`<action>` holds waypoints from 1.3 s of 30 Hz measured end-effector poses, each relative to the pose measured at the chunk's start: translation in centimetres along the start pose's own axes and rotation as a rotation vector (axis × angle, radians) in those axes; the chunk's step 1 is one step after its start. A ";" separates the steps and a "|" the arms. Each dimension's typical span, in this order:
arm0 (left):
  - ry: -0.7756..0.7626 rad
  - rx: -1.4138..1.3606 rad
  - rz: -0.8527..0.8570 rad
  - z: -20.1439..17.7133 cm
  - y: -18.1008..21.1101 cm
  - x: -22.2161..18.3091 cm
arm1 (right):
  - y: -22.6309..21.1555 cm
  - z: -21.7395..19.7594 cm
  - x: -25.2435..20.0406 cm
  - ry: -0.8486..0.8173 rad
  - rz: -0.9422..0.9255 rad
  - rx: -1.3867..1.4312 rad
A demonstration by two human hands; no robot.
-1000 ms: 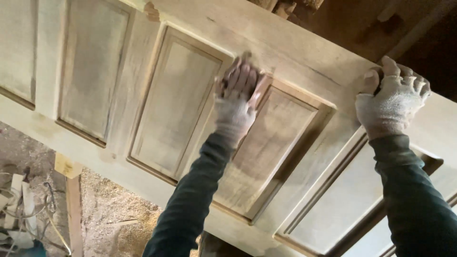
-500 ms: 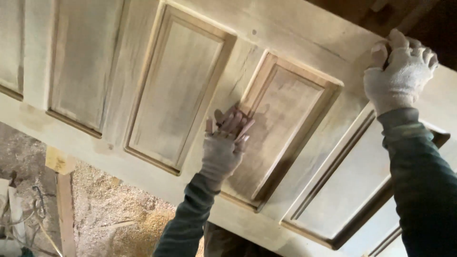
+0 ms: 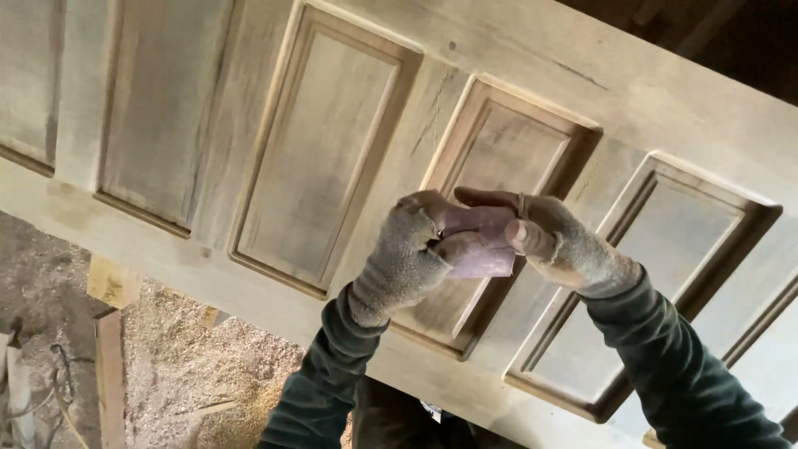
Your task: Hand-sanding a paneled wooden door to smooth the surface and edges.
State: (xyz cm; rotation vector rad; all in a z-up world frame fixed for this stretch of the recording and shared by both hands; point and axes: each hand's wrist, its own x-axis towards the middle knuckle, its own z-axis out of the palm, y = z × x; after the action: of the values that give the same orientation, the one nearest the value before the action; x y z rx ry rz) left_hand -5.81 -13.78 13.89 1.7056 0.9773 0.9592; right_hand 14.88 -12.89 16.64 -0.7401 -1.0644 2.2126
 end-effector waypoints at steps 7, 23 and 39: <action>0.265 0.212 -0.001 -2.3 -6.4 4.6 | -1.3 -4.9 1.7 0.318 -0.539 -1.074; 0.646 1.335 -0.555 -10.7 -21.3 2.1 | 4.3 -20.3 -2.1 0.535 -0.466 -1.980; 0.609 1.318 -0.563 -11.5 -21.2 2.5 | 4.6 -18.0 9.9 0.504 -0.707 -1.941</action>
State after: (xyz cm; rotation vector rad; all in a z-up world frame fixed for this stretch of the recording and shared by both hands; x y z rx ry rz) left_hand -19.26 -2.15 -2.55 1.8685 2.7316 0.3844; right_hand 19.26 0.63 1.06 -1.1419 -2.3930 -0.1521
